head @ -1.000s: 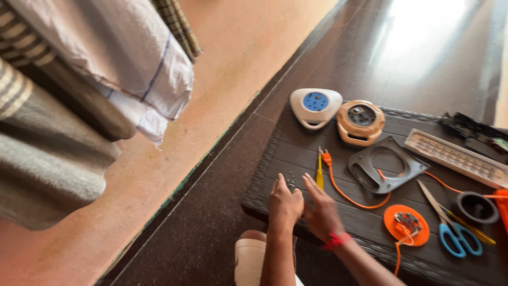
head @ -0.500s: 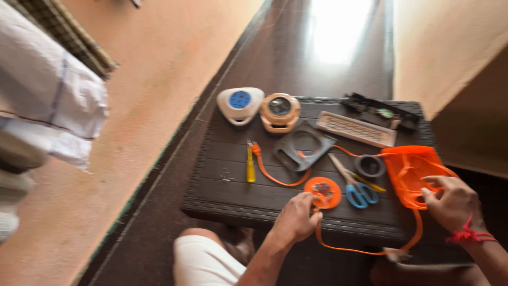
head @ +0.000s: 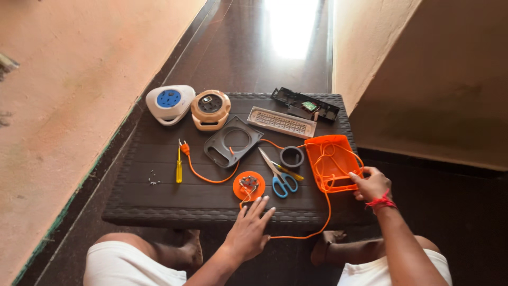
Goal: The person reassembles an orange extension cord reel by cutting a wire with scissors and then placing internal electrical components back into the plastic housing.
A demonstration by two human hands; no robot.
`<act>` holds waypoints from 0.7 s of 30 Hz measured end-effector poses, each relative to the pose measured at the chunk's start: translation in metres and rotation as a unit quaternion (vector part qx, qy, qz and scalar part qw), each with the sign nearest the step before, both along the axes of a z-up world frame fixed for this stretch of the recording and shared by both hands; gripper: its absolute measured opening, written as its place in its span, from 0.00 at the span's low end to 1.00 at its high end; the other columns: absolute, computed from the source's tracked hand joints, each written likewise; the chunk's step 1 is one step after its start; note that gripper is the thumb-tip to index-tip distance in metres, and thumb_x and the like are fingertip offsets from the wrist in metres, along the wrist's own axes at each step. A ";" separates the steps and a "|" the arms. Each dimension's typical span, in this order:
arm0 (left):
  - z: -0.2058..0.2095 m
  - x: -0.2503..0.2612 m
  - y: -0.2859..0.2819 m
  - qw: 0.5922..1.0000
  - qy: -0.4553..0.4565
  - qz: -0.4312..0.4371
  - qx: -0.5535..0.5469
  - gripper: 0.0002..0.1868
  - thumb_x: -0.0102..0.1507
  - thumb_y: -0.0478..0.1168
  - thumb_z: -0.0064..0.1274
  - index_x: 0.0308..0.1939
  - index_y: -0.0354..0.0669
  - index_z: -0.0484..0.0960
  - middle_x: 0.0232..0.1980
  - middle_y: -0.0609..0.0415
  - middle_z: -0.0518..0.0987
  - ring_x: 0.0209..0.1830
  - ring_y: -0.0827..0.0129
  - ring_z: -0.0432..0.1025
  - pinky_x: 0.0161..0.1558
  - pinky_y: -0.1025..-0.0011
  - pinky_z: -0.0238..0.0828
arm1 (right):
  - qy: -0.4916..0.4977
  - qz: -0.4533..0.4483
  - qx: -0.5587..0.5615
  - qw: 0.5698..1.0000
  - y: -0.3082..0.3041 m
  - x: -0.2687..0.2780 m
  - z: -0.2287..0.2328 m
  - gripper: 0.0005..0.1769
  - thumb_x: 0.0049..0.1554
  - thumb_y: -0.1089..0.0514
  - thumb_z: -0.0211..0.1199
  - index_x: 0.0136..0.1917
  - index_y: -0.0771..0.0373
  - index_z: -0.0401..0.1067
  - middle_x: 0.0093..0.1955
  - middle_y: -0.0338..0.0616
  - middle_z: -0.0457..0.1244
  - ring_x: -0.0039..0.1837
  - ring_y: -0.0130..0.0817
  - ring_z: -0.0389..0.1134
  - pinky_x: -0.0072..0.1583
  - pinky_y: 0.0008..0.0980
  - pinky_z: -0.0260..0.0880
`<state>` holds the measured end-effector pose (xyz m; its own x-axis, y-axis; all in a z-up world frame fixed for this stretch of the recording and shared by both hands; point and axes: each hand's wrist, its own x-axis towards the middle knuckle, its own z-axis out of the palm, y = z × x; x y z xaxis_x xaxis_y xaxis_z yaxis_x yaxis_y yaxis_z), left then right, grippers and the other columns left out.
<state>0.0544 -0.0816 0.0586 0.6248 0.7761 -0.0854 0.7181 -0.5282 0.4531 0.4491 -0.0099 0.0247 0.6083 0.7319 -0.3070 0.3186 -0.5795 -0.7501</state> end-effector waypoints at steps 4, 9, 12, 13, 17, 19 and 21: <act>-0.010 0.000 0.002 0.999 0.050 0.002 -0.019 0.42 0.58 0.40 0.63 0.74 0.42 0.61 0.81 0.41 0.47 0.82 0.50 0.41 0.75 0.50 0.40 | -0.021 -0.034 0.099 0.994 0.012 0.004 -0.017 0.17 0.54 0.58 0.69 0.56 0.66 0.79 0.47 0.50 0.72 0.39 0.37 0.75 0.39 0.31 0.78; -0.018 -0.004 0.009 0.999 -0.004 0.019 -0.035 0.38 0.59 0.39 0.62 0.72 0.39 0.65 0.81 0.39 0.51 0.82 0.48 0.44 0.76 0.51 0.42 | -0.459 0.070 0.243 0.852 0.000 -0.029 0.027 0.14 0.50 0.61 0.69 0.51 0.62 0.78 0.47 0.57 0.69 0.47 0.53 0.72 0.47 0.46 0.73; -0.021 -0.005 0.013 0.998 -0.063 0.021 -0.021 0.32 0.60 0.38 0.61 0.67 0.37 0.70 0.79 0.37 0.55 0.81 0.47 0.48 0.75 0.51 0.46 | -0.368 0.191 0.263 0.871 0.001 -0.085 0.052 0.12 0.54 0.60 0.63 0.51 0.56 0.80 0.45 0.53 0.70 0.45 0.52 0.73 0.50 0.46 0.75; -0.020 -0.005 0.015 0.996 -0.079 0.024 -0.020 0.30 0.60 0.38 0.61 0.66 0.36 0.72 0.79 0.37 0.57 0.80 0.47 0.50 0.75 0.52 0.47 | -0.312 0.236 0.237 0.889 0.001 -0.109 0.052 0.07 0.54 0.56 0.65 0.47 0.56 0.80 0.43 0.51 0.71 0.44 0.49 0.74 0.48 0.45 0.75; -0.014 -0.007 0.019 0.989 -0.142 0.041 -0.022 0.24 0.60 0.37 0.60 0.59 0.35 0.76 0.75 0.35 0.63 0.77 0.47 0.57 0.73 0.56 0.54 | -0.327 0.336 0.115 0.876 -0.013 -0.185 0.045 0.14 0.52 0.47 0.68 0.41 0.59 0.79 0.40 0.52 0.71 0.44 0.50 0.75 0.48 0.45 0.77; -0.008 -0.009 0.023 0.983 -0.174 0.057 -0.030 0.21 0.61 0.36 0.59 0.57 0.34 0.78 0.73 0.36 0.67 0.74 0.47 0.61 0.71 0.58 0.58 | -0.373 0.333 0.067 0.863 -0.014 -0.205 0.041 0.20 0.51 0.43 0.70 0.42 0.63 0.78 0.40 0.55 0.70 0.45 0.53 0.74 0.47 0.47 0.77; -0.005 -0.012 0.025 0.974 -0.206 0.077 -0.049 0.18 0.61 0.36 0.58 0.55 0.35 0.80 0.71 0.39 0.71 0.70 0.48 0.66 0.69 0.60 0.61 | -0.384 0.322 0.023 0.865 -0.014 -0.210 0.036 0.20 0.51 0.43 0.69 0.41 0.62 0.78 0.39 0.55 0.70 0.44 0.51 0.75 0.46 0.45 0.78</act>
